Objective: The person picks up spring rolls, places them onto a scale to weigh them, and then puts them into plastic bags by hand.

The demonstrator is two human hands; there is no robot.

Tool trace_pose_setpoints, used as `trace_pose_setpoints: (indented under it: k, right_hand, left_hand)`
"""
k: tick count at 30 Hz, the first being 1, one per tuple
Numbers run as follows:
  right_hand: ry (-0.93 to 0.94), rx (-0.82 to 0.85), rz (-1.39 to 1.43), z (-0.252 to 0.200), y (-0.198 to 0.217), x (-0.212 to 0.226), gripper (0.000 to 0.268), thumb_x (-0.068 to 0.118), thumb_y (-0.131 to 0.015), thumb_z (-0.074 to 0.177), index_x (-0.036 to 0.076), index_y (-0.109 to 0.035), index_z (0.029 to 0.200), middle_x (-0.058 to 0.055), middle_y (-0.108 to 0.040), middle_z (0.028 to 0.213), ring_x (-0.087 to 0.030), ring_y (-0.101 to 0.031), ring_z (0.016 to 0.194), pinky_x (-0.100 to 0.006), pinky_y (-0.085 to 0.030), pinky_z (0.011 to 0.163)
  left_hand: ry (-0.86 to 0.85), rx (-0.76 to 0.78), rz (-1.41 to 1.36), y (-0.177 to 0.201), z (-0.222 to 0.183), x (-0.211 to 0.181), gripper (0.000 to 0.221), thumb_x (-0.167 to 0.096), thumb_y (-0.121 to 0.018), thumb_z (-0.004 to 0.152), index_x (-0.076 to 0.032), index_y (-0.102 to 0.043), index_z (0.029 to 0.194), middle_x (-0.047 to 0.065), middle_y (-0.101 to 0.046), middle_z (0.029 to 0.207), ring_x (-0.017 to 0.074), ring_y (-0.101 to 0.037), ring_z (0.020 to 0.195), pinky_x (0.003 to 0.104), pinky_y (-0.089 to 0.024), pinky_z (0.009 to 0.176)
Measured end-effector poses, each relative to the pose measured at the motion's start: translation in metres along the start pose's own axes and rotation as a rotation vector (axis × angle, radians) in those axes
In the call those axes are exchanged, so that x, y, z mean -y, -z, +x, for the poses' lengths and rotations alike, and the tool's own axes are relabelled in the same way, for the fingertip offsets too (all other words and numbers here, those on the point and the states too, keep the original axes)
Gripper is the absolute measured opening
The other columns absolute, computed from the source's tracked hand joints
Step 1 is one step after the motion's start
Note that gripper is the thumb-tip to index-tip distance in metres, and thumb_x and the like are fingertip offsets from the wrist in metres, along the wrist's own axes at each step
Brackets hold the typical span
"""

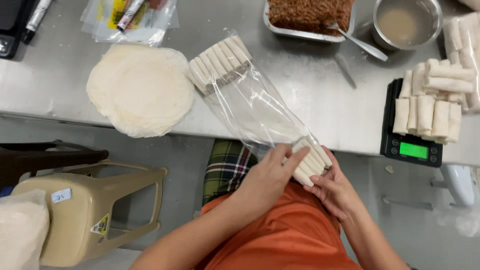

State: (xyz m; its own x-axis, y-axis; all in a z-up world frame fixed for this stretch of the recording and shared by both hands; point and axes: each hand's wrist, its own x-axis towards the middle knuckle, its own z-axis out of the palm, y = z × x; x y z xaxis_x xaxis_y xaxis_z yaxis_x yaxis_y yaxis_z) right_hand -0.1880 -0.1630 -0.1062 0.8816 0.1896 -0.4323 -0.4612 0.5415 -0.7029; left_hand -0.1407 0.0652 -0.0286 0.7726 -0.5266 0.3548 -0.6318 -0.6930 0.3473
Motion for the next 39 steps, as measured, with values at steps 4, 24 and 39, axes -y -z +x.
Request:
trace_pose_setpoints:
  k: [4,24,39]
  right_hand:
    - [-0.077,-0.140,-0.022,0.000,-0.050,0.012,0.103,-0.004,-0.070,0.076,0.029,-0.025,0.162,-0.011,-0.054,0.141,-0.025,-0.065,0.106,-0.037,-0.060,0.079]
    - [-0.091,-0.214,-0.254,0.098,-0.112,0.014,0.097,-0.002,-0.063,0.085,0.040,-0.023,0.162,-0.021,-0.038,0.131,-0.025,-0.057,0.086,-0.043,-0.057,0.083]
    - [-0.035,-0.205,-0.147,0.173,-0.190,0.004,0.098,-0.011,-0.065,0.084,0.026,-0.016,0.160,-0.024,-0.044,0.141,-0.033,-0.066,0.098,-0.048,-0.062,0.090]
  left_hand:
    - [0.043,0.276,-0.522,0.016,0.006,-0.013,0.054,-0.002,-0.060,0.093,-0.007,-0.048,0.145,0.022,-0.048,0.123,0.0415,-0.055,0.107,0.052,-0.053,0.074]
    - [-0.002,0.109,-0.444,-0.005,-0.007,-0.017,0.056,0.008,-0.060,0.097,-0.011,-0.047,0.148,0.021,-0.048,0.133,0.0453,-0.053,0.119,0.053,-0.054,0.060]
    - [-0.217,-0.083,-0.617,-0.020,-0.016,-0.001,0.014,0.006,-0.053,0.107,-0.005,-0.059,0.113,0.017,-0.053,0.119,0.0371,-0.056,0.105,0.042,-0.054,0.075]
